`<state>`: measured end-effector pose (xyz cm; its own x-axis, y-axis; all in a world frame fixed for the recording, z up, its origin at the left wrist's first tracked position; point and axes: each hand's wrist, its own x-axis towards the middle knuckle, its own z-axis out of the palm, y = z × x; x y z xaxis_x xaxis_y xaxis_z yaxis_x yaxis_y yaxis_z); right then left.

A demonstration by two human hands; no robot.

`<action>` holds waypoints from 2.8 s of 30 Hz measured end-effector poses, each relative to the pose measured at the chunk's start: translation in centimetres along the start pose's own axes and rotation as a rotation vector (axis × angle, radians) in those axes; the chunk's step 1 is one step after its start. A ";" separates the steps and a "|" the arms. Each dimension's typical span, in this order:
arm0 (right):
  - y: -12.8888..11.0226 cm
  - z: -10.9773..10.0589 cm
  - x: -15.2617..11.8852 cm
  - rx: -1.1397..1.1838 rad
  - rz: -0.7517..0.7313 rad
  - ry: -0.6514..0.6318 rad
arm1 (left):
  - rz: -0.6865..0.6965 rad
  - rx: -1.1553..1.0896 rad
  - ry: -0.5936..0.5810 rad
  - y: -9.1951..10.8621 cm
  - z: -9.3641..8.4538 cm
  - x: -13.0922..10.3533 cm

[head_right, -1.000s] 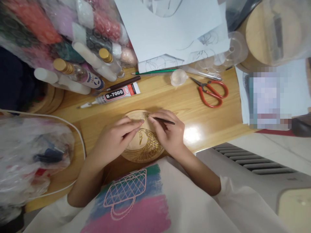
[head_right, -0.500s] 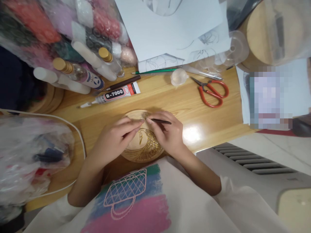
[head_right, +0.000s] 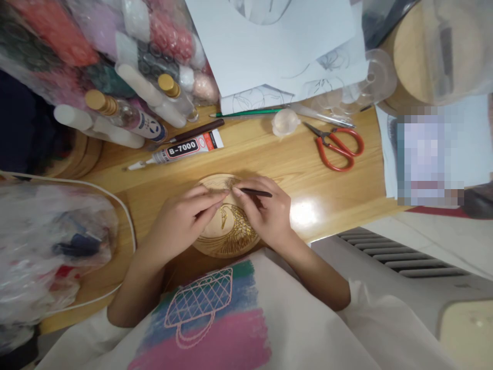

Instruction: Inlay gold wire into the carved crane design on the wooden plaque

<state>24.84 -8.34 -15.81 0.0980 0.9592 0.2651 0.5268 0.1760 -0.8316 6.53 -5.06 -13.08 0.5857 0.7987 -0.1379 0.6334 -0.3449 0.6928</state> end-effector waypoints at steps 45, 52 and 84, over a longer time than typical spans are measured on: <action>3.2 -3.4 5.5 0.283 -0.067 -0.509 | 0.057 0.028 -0.046 -0.6 -0.3 0.4; 2.4 -3.7 2.5 0.297 -0.037 -0.445 | 0.207 0.168 -0.248 -1.4 -2.0 0.8; 1.1 -3.2 0.8 0.215 -0.085 -0.454 | 0.288 -0.112 -0.451 -3.0 -2.8 1.9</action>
<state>28.20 -8.12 -14.95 -0.3397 0.9305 0.1372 0.3266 0.2535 -0.9105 4.33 -1.12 -13.45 0.9018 0.3806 -0.2045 0.3722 -0.4440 0.8151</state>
